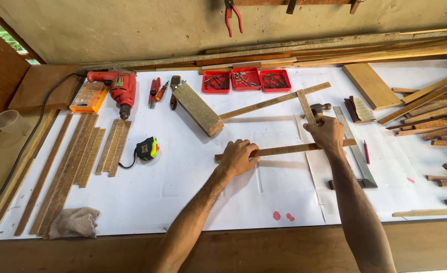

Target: Measure, align, and hammer nails into wooden slats to assemble a rectangular frame.

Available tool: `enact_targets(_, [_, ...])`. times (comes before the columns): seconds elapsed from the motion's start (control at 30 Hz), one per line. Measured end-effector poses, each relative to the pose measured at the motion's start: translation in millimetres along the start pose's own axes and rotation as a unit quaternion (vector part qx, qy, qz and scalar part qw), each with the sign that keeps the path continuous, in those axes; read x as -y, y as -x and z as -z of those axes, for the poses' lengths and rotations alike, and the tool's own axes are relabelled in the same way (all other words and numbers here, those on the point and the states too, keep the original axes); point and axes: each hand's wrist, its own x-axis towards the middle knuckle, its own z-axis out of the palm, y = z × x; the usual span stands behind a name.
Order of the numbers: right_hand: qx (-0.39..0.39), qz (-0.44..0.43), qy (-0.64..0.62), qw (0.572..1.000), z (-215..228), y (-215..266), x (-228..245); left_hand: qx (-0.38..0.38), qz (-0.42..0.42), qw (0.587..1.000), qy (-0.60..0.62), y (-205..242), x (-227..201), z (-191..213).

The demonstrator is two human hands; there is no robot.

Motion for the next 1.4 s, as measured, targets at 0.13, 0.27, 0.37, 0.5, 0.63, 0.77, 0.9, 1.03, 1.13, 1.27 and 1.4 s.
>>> enact_targets(0.13, [-0.005, -0.016, -0.022, 1.0, 15.7, 5.9, -6.5, 0.001, 0.007, 1.0, -0.017, -10.8, 1.9, -13.1])
enact_targets(0.27, [-0.03, 0.003, 0.018, 0.999, 27.3, -1.9, -22.9, -0.005, -0.012, 1.0, -0.016, -22.1, -6.3, -11.5])
enact_targets(0.37, [-0.052, 0.002, 0.03, 0.998, 35.9, -10.1, -38.1, -0.05, -0.028, 0.998, -0.01, -43.8, 7.5, -10.9])
enact_targets(0.5, [-0.053, -0.028, -0.032, 0.998, 45.4, -8.0, -38.1, -0.198, -0.002, 0.974, -0.106, -77.5, 68.0, -29.4])
enact_targets(0.63, [-0.055, -0.05, -0.051, 0.996, 30.0, -9.6, -35.9, -0.228, 0.075, 0.95, -0.201, -75.8, 93.0, -21.8])
enact_targets(0.77, [-0.048, -0.061, -0.113, 0.99, 9.0, -6.6, -26.0, -0.061, 0.224, 0.96, -0.158, -50.3, 76.4, 16.7])
enact_targets(0.9, [-0.021, -0.056, -0.194, 0.979, -23.7, -10.9, -33.7, -0.118, 0.244, 0.951, -0.149, -25.0, 69.7, 37.0])
enact_targets(1.03, [0.03, -0.107, -0.375, 0.92, -56.7, -2.1, -20.3, -0.29, 0.177, 0.936, -0.09, -9.9, 38.3, 40.1])
enact_targets(1.13, [0.051, -0.161, -0.454, 0.875, -78.7, 27.2, 7.7, -0.19, 0.281, 0.914, 0.222, -11.4, 14.4, 21.0])
enact_targets(1.27, [0.083, -0.167, -0.547, 0.816, -119.2, 72.7, 32.8, -0.108, 0.294, 0.88, 0.356, -22.5, 1.4, -8.1])
enact_targets(1.4, [0.139, -0.17, -0.628, 0.747, -126.8, 118.4, 58.6, -0.164, 0.301, 0.882, 0.322, -25.9, 31.1, -53.5])
